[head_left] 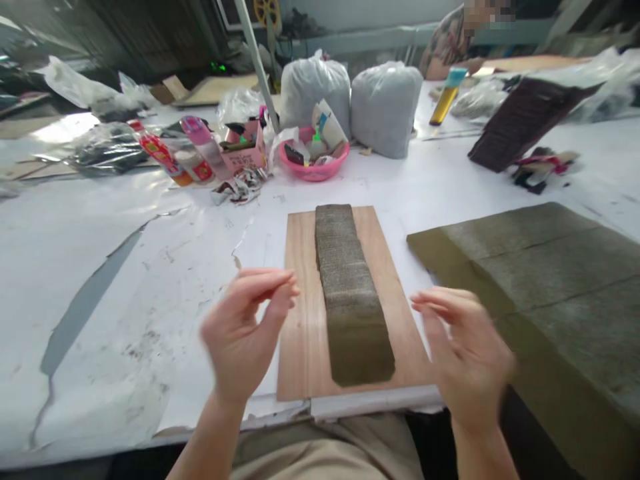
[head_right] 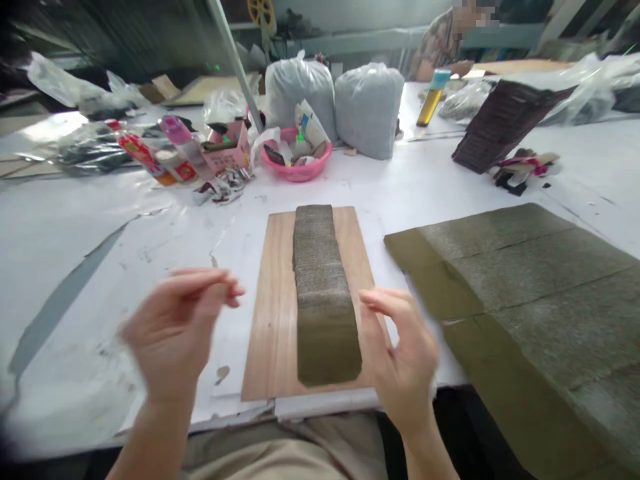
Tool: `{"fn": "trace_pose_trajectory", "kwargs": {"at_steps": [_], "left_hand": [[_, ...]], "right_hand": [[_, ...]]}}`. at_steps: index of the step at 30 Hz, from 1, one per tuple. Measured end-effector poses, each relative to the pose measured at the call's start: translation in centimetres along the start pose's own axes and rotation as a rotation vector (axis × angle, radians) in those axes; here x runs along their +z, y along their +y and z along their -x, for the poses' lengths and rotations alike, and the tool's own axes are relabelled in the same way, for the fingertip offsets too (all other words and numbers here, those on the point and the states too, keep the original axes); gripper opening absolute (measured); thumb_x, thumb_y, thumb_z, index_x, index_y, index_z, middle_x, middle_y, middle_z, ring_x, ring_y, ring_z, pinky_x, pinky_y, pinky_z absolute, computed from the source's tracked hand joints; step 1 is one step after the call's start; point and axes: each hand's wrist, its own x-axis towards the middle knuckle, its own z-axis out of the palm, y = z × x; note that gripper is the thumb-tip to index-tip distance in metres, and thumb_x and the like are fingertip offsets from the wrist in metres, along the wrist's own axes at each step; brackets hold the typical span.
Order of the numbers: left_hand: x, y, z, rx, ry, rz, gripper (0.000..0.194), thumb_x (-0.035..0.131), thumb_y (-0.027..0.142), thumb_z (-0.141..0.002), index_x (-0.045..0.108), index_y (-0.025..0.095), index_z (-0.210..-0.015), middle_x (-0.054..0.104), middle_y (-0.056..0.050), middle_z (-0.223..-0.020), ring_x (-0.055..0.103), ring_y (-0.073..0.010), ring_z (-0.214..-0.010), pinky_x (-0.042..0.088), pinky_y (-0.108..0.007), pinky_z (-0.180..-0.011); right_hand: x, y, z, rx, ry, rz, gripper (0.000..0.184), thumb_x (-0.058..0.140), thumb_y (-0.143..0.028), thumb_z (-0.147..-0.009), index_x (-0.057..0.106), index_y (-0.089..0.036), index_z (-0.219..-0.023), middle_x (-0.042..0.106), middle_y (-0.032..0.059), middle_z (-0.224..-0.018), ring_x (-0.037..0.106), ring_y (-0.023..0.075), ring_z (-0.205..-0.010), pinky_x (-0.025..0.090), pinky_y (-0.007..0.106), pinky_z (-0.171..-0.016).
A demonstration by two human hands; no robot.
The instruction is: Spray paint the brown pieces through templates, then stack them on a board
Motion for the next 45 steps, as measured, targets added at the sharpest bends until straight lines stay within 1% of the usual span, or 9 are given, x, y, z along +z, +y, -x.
{"fn": "trace_pose_trajectory", "kwargs": {"at_steps": [4, 6, 11, 16, 27, 35, 38, 40, 45], "left_hand": [[4.3, -8.5, -3.5, -0.126, -0.303, -0.135, 0.023, 0.056, 0.031, -0.092, 0.068, 0.018, -0.107, 0.072, -0.008, -0.102, 0.069, -0.0187, -0.089, 0.058, -0.034, -0.081], [5.9, -12.5, -4.6, -0.062, -0.394, -0.254, 0.024, 0.053, 0.028, -0.093, 0.065, 0.019, -0.112, 0.069, -0.009, -0.113, 0.065, -0.0221, -0.107, 0.053, -0.04, -0.096], [7.9, -17.2, -6.4, 0.086, -0.544, -0.543, 0.029, 0.054, 0.028, -0.093, 0.062, 0.016, -0.117, 0.061, -0.014, -0.128, 0.056, -0.0268, -0.122, 0.043, -0.046, -0.107], [8.2, -17.8, -7.7, 0.132, -0.568, -0.63, 0.027, 0.052, 0.031, -0.094, 0.063, 0.015, -0.112, 0.062, -0.012, -0.122, 0.055, -0.0267, -0.118, 0.041, -0.046, -0.106], [9.0, -19.8, -11.0, 0.074, -0.552, -0.512, 0.024, 0.058, 0.027, -0.089, 0.064, 0.015, -0.107, 0.061, -0.011, -0.115, 0.058, -0.025, -0.109, 0.044, -0.042, -0.1], [9.1, -21.6, -13.7, -0.223, -0.287, -0.127, 0.016, 0.068, 0.021, -0.074, 0.064, 0.014, -0.088, 0.067, -0.005, -0.092, 0.063, -0.0172, -0.086, 0.052, -0.034, -0.085], [8.2, -20.6, -12.3, -0.18, -0.243, -0.146, 0.012, 0.067, 0.022, -0.076, 0.065, 0.015, -0.086, 0.067, -0.004, -0.089, 0.063, -0.0163, -0.084, 0.052, -0.032, -0.082], [7.1, -19.2, -10.1, -0.155, -0.245, -0.174, 0.011, 0.065, 0.023, -0.079, 0.066, 0.015, -0.086, 0.067, -0.004, -0.089, 0.064, -0.0163, -0.085, 0.051, -0.031, -0.082], [3.2, -14.4, -2.2, -0.148, -0.401, -0.231, 0.01, 0.059, 0.024, -0.086, 0.067, 0.018, -0.087, 0.065, -0.003, -0.086, 0.063, -0.0151, -0.081, 0.051, -0.029, -0.077]], "right_hand": [[4.1, 8.2, -4.8, 0.196, -0.245, 0.179, 0.019, 0.051, -0.026, -0.092, 0.064, -0.019, -0.105, 0.067, 0.0079, -0.106, 0.066, 0.0199, -0.092, 0.056, 0.034, -0.077], [5.5, 11.0, -6.5, 0.185, -0.314, 0.302, 0.022, 0.048, -0.023, -0.093, 0.064, -0.017, -0.107, 0.066, 0.0097, -0.109, 0.066, 0.0211, -0.095, 0.054, 0.036, -0.083], [8.1, 13.5, -9.6, 0.044, -0.457, 0.544, 0.025, 0.045, -0.018, -0.095, 0.067, -0.018, -0.106, 0.068, 0.009, -0.11, 0.061, 0.022, -0.104, 0.047, 0.033, -0.09], [10.3, 14.0, -11.7, -0.005, -0.47, 0.593, 0.022, 0.048, -0.022, -0.095, 0.07, -0.021, -0.096, 0.066, 0.0103, -0.105, 0.056, 0.025, -0.104, 0.044, 0.036, -0.089], [13.1, 16.9, -14.8, -0.023, -0.405, 0.528, 0.017, 0.054, -0.023, -0.091, 0.071, -0.021, -0.089, 0.063, 0.0109, -0.104, 0.051, 0.0269, -0.104, 0.042, 0.039, -0.091], [12.7, 18.0, -16.5, 0.124, -0.291, 0.395, 0.019, 0.049, -0.017, -0.087, 0.067, -0.017, -0.09, 0.068, 0.0082, -0.093, 0.061, 0.0207, -0.085, 0.049, 0.036, -0.082], [10.5, 15.3, -14.0, 0.143, -0.182, 0.307, 0.015, 0.051, -0.019, -0.087, 0.064, -0.016, -0.094, 0.067, 0.0082, -0.095, 0.062, 0.0192, -0.082, 0.051, 0.034, -0.077], [8.7, 12.4, -10.5, 0.051, -0.194, 0.246, 0.01, 0.055, -0.022, -0.088, 0.064, -0.019, -0.091, 0.067, 0.0056, -0.094, 0.063, 0.0195, -0.086, 0.051, 0.034, -0.08], [5.8, 6.1, 1.1, -0.173, -0.547, 0.305, 0.017, 0.069, -0.025, -0.086, 0.065, -0.02, -0.102, 0.068, 0.0082, -0.107, 0.06, 0.0249, -0.102, 0.049, 0.041, -0.09]]}}
